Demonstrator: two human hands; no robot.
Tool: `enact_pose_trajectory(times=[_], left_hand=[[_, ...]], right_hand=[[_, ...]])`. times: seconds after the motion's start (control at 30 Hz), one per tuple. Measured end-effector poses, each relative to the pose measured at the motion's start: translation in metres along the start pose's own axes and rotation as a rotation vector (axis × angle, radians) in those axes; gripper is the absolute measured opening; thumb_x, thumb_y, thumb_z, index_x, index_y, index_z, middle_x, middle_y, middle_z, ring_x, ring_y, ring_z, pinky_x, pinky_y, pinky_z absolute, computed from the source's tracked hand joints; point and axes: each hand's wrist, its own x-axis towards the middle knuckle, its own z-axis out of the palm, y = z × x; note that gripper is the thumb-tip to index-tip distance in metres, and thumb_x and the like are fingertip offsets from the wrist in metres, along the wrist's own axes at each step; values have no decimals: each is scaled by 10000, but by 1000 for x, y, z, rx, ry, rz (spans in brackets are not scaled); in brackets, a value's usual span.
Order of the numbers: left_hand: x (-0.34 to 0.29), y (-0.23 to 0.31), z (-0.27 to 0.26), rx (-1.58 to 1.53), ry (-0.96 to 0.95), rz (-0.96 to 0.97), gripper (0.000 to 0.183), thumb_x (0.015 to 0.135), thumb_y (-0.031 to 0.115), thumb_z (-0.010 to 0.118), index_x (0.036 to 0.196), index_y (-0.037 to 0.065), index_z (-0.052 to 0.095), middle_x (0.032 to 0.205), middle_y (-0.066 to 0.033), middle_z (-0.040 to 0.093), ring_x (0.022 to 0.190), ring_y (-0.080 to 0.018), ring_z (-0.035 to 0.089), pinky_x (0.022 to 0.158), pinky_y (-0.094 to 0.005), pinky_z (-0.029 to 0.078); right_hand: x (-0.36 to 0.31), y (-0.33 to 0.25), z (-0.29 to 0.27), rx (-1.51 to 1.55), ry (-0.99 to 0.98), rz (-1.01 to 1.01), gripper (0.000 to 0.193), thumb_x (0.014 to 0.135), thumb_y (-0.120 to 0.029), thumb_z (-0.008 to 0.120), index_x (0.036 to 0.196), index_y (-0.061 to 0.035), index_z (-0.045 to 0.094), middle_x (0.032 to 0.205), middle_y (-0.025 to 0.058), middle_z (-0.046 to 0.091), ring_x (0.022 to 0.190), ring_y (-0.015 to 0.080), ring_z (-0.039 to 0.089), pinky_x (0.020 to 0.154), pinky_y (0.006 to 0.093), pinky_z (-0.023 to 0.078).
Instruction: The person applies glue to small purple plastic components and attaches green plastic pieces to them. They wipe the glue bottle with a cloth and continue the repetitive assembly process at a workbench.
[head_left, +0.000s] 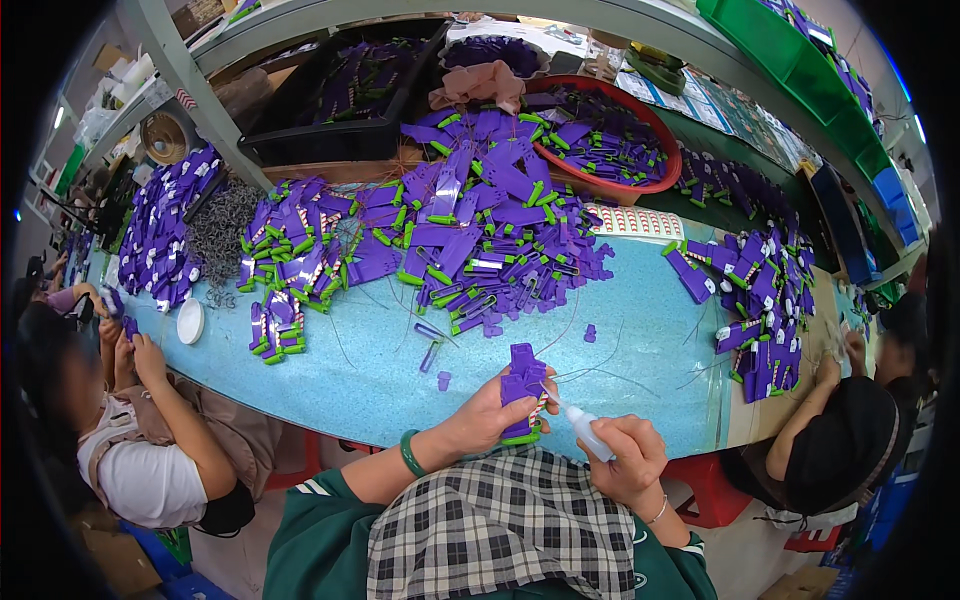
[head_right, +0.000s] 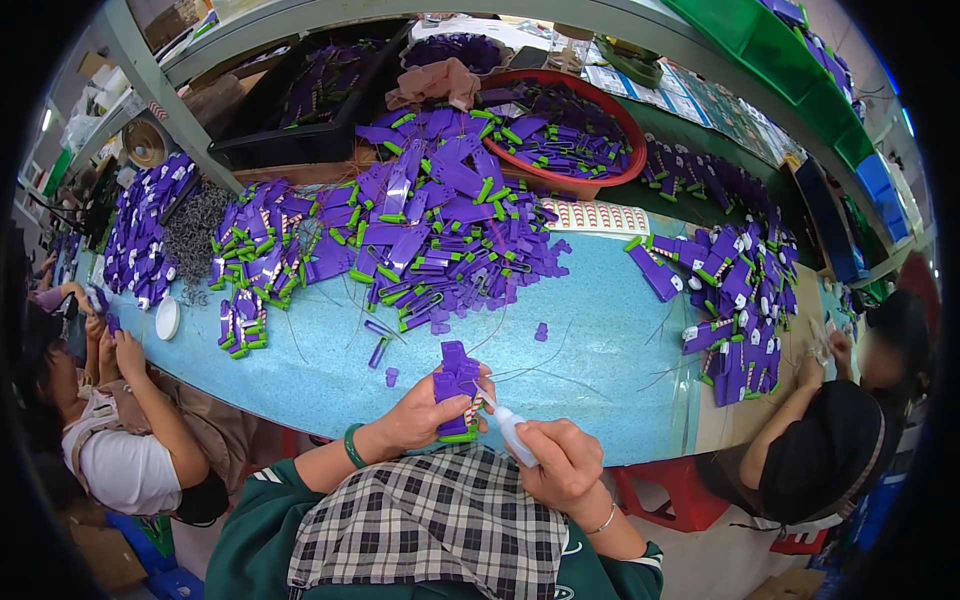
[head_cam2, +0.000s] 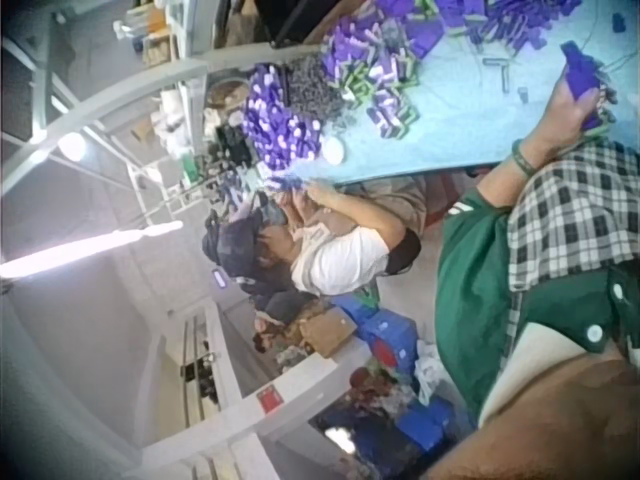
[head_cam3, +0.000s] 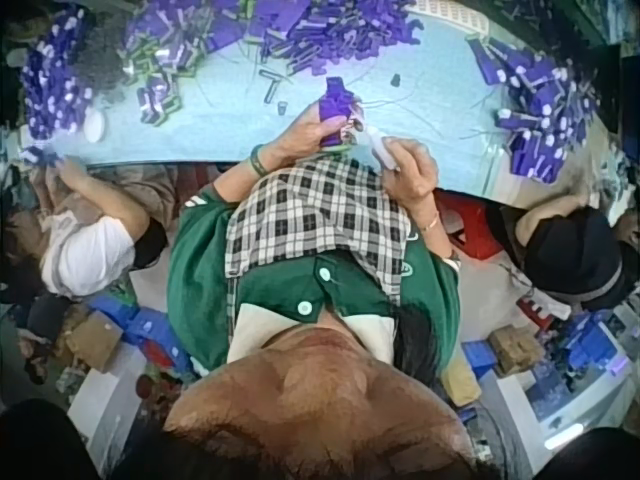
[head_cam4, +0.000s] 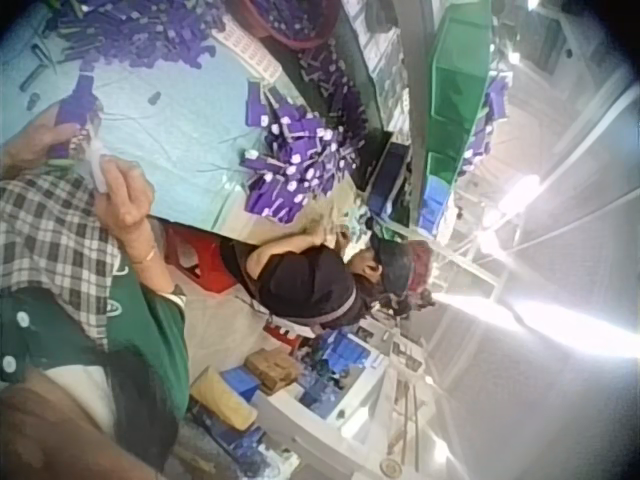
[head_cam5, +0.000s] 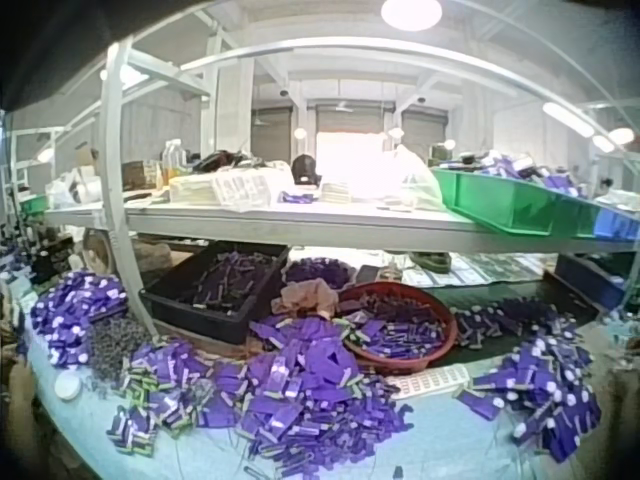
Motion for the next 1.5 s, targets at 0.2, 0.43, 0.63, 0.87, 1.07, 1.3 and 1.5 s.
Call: enact_pose_trajectory(times=[0.2,0.43,0.63,0.87,1.07,1.3,1.5], left_hand=[[0,2,2,69,3,7,448,953,127,502,1341,22,303,1163,-106,503,1071,-189,538,861,-357,517],[4,-3,7,293,84,182,429,964,136,460,1336,4,290,1176,-89,475,1084,-154,503,880,-342,503],[3,-5,10,442,119,174,418,945,60,467,1323,-11,302,1172,-90,484,1105,-168,498,977,-342,401],[2,-6,8,524,135,149,420,945,51,462,1330,-3,305,1186,-96,485,1105,-167,504,931,-335,439],[3,1,6,312,67,85,435,943,100,504,1324,-1,321,1147,-104,509,1060,-180,531,869,-335,487],[6,10,-1,3,-59,-4,448,936,196,555,1302,13,373,1093,-102,538,1006,-175,553,777,-318,529],[5,9,-1,43,-102,3,456,928,230,574,1287,15,393,1107,-79,540,999,-158,550,797,-313,516]], right_hand=[[1,0,-1,-24,-9,-7,339,614,48,742,936,-15,657,771,87,597,556,190,587,438,273,437],[-4,-3,-2,-28,20,-6,393,625,-31,805,977,-61,632,813,74,590,592,181,570,504,271,442],[4,-4,0,-18,16,-38,326,624,-16,785,921,-20,652,765,82,605,554,182,582,433,261,434],[3,-2,1,-18,-10,-38,324,606,36,739,917,-1,657,764,90,604,553,190,585,437,266,439],[2,-1,0,-12,-16,-43,323,613,49,728,924,-6,659,762,92,604,561,187,590,440,268,447],[0,-2,1,11,-21,-30,367,616,-32,798,945,-60,639,770,65,591,577,165,575,489,261,430],[7,-4,2,27,-16,-54,325,609,16,754,920,-18,667,743,80,616,541,173,571,436,260,434]])
